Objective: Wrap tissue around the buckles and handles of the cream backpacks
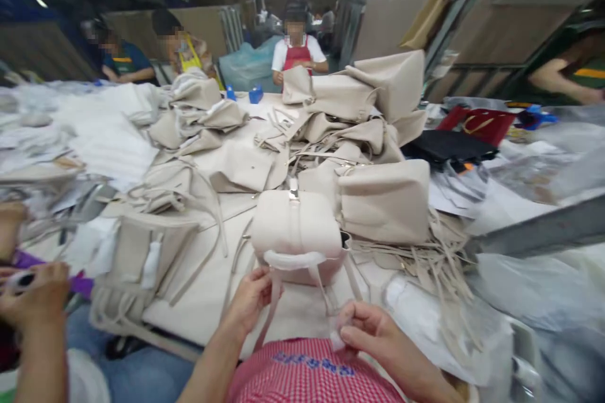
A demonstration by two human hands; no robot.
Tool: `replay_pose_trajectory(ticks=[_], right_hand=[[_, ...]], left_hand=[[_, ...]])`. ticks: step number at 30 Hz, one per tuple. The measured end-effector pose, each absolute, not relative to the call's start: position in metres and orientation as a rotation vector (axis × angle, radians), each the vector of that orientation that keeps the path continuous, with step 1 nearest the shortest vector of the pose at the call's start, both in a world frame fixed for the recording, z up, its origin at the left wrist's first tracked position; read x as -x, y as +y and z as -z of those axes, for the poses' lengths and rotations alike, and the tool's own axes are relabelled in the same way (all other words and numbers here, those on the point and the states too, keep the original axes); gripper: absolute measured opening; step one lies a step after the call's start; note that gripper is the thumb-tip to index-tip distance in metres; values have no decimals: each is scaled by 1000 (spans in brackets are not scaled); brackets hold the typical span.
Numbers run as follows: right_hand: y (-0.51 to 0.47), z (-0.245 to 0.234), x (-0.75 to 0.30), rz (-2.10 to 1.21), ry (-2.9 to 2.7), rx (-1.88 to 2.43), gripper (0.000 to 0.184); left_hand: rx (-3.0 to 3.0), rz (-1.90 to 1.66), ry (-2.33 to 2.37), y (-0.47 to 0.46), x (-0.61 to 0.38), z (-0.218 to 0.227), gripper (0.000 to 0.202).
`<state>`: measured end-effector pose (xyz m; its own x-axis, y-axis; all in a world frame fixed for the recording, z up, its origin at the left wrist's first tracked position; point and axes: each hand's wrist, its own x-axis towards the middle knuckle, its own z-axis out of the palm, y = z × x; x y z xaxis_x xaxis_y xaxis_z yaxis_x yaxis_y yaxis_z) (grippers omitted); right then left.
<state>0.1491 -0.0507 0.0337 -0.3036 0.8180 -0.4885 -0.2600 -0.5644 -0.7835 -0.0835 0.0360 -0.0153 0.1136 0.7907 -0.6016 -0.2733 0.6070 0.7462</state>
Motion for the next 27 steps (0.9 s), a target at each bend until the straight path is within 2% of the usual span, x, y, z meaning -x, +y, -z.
replay_pose_trajectory(ticks=[4, 7, 11, 15, 21, 27], right_hand=[[-26, -56, -85, -2122, -1048, 1103, 24], [-10, -56, -51, -2166, -1097, 1028, 29], [8, -39, -33, -2008, -1059, 1109, 33], [18, -25, -37, -1814, -1121, 1279, 32], [19, -14, -44, -1751, -984, 1454, 29], [16, 9, -52, -1515, -1314, 1557, 26]], left_hand=[[-584, -932, 1273, 36, 85, 19, 18], [-584, -966, 1267, 34, 85, 21, 20], [-525, -969, 1230, 28, 90, 25, 28], [-511, -948, 1227, 23, 97, 29, 27], [-521, -899, 1204, 30, 100, 31, 28], [-482, -838, 1130, 31, 100, 23, 41]])
